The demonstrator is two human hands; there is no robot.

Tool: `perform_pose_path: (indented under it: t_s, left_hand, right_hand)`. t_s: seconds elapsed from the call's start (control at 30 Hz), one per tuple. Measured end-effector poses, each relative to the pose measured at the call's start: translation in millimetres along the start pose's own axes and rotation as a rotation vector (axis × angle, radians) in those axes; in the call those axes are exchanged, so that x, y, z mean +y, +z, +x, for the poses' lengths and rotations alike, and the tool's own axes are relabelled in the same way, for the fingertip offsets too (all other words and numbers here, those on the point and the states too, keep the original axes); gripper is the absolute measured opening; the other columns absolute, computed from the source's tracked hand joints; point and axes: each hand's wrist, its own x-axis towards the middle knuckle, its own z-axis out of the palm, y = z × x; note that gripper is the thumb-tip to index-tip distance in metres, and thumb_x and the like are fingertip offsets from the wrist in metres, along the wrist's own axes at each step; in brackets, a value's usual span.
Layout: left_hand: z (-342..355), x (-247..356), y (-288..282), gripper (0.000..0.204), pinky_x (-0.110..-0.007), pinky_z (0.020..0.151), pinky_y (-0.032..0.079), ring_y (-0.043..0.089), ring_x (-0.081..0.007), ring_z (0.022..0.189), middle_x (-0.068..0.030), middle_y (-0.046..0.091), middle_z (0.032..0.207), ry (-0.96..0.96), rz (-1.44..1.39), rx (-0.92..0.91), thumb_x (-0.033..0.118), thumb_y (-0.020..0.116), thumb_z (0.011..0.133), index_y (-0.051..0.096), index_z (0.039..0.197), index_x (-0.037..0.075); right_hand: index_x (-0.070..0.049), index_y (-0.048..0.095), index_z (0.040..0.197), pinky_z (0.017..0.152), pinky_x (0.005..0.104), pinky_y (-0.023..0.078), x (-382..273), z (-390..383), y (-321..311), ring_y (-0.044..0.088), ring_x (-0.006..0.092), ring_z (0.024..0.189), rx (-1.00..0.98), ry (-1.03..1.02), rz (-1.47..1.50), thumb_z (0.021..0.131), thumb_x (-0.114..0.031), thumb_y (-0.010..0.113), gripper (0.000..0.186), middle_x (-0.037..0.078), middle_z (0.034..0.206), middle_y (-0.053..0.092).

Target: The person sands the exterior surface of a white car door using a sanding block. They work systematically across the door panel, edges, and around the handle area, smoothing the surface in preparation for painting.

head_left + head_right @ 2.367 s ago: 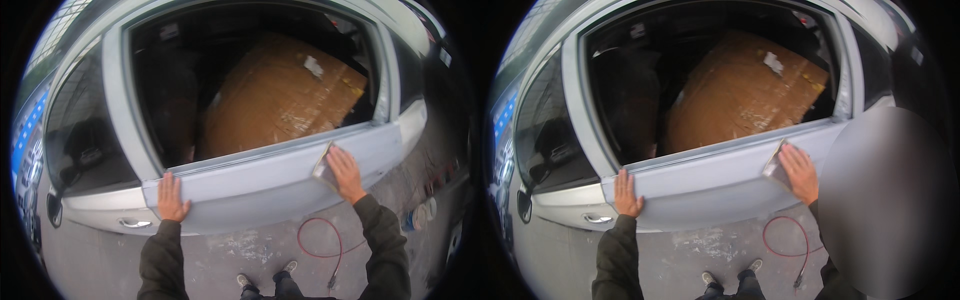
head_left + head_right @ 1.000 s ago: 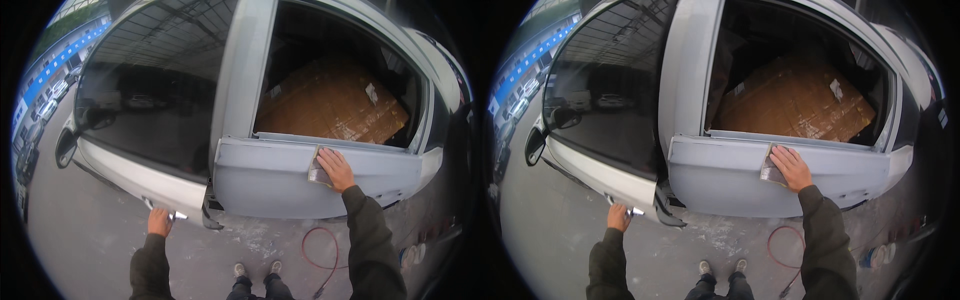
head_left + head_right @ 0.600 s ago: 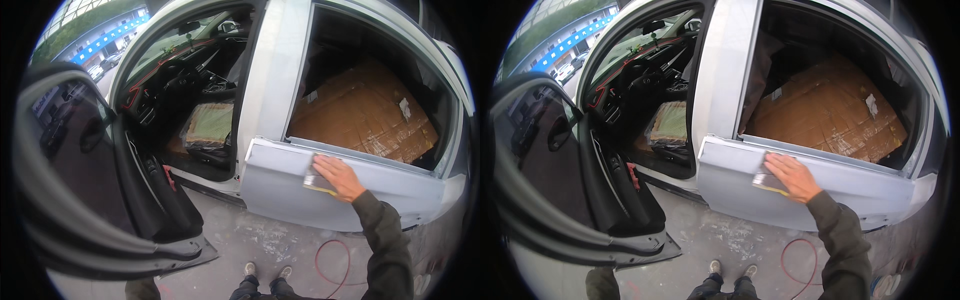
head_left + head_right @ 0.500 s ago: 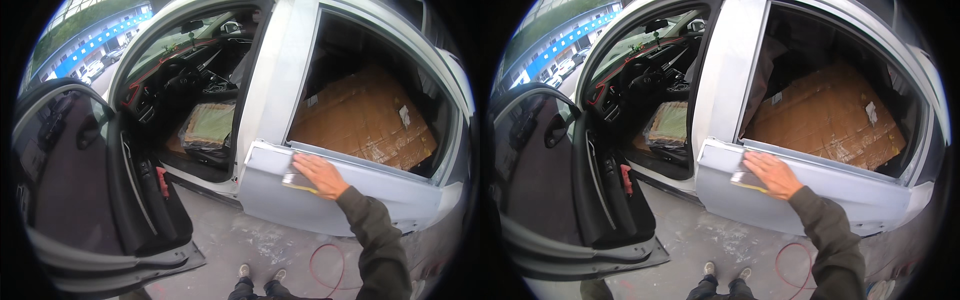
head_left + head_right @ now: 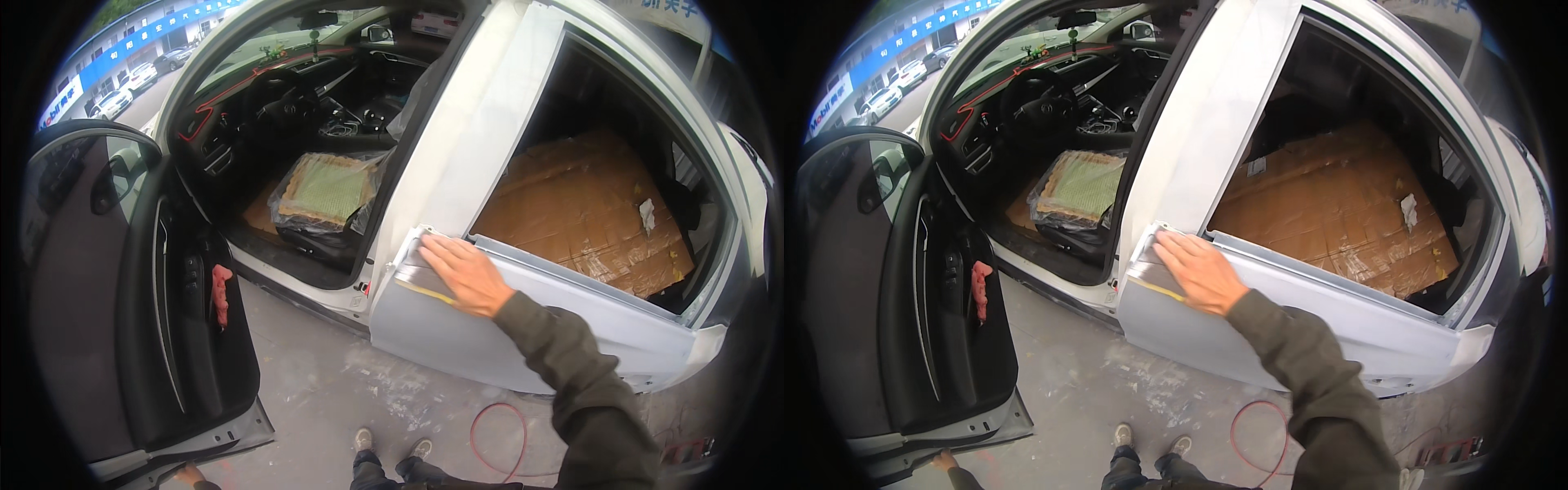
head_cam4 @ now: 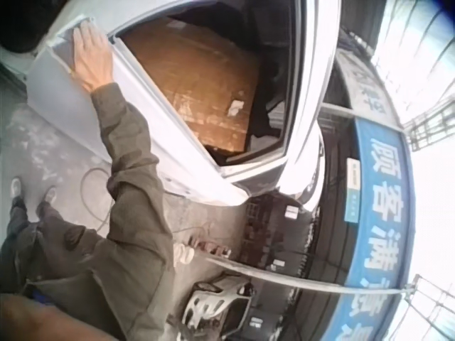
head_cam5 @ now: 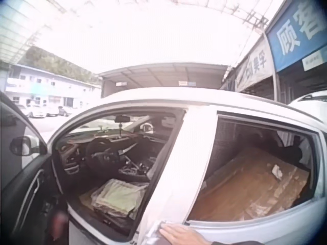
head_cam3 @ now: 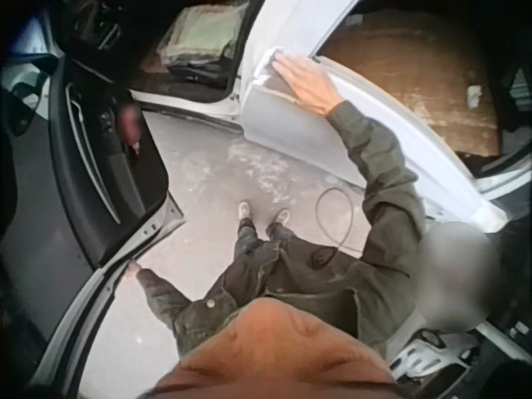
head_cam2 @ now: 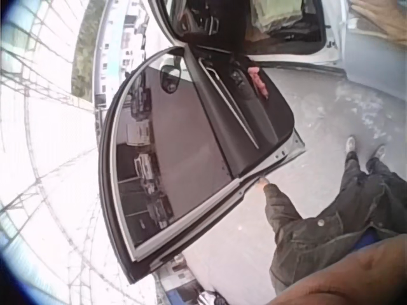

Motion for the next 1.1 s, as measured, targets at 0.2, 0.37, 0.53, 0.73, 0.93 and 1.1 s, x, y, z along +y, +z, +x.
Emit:
perform_pose_path:
  t_s: [0.2,0.37,0.53,0.73,0.93,1.1]
  left_hand:
    - [24.6,-1.8,18.1,0.068,-0.045,0.082,0.055,0.068,-0.0365,0.096,-0.0359,0.062,0.122,-0.158,-0.001,0.124,0.038,0.076,0.09,0.06,0.115,-0.023]
    - [44.7,-8.4,16.5,0.067,-0.044,0.084,0.055,0.065,-0.0359,0.1,-0.0332,0.057,0.119,-0.169,0.219,0.15,0.041,0.079,0.086,0.061,0.115,-0.017]
    - [62.7,-13.1,-3.4,0.067,-0.046,0.088,0.053,0.062,-0.0355,0.104,-0.0322,0.055,0.123,-0.162,0.245,0.171,0.038,0.08,0.087,0.057,0.121,-0.014]
    - [81.2,-25.9,-14.8,0.067,-0.047,0.092,0.051,0.06,-0.035,0.109,-0.031,0.052,0.129,-0.161,0.27,0.198,0.035,0.08,0.087,0.052,0.127,-0.01]
    - [86.1,-35.8,13.7,0.069,-0.049,0.096,0.049,0.057,-0.0346,0.115,-0.0299,0.049,0.135,-0.16,0.268,0.137,0.032,0.081,0.087,0.048,0.133,-0.006]
    - [79.3,-45.0,27.5,0.072,-0.05,0.1,0.047,0.054,-0.0342,0.119,-0.0289,0.047,0.14,-0.19,0.259,0.091,0.03,0.082,0.087,0.044,0.138,-0.003]
  right_hand:
    - [0.005,0.053,0.143,0.119,0.0436,0.04,1.6,4.3,-10.8,0.049,0.0336,0.144,-0.038,-0.03,0.038,0.071,-0.004,0.071,0.075,0.023,0.154,0.052]
    - [0.007,0.052,0.144,0.122,0.0442,0.038,-6.6,12.7,-3.0,0.046,0.0344,0.146,-0.027,-0.016,-0.042,0.071,-0.004,0.07,0.076,0.024,0.155,0.05]
    - [0.002,0.047,0.15,0.122,0.0452,0.036,-4.1,13.7,-2.5,0.043,0.0352,0.148,-0.087,-0.012,0.042,0.07,-0.004,0.076,0.085,0.021,0.16,0.045]
    - [0.002,0.048,0.15,0.124,0.0452,0.035,0.0,-29.6,-21.2,0.043,0.0321,0.149,-0.161,0.026,-0.004,0.075,-0.007,0.076,0.081,0.019,0.159,0.047]
    - [0.003,0.049,0.147,0.125,0.0434,0.036,-7.5,22.4,3.6,0.044,0.033,0.148,-0.083,0.059,0.016,0.072,-0.005,0.077,0.08,0.016,0.16,0.046]
    - [0.003,0.05,0.151,0.121,0.046,0.038,-9.7,-37.6,6.6,0.042,0.0313,0.152,-0.079,-0.043,-0.215,0.096,-0.01,0.052,0.057,0.018,0.163,0.044]
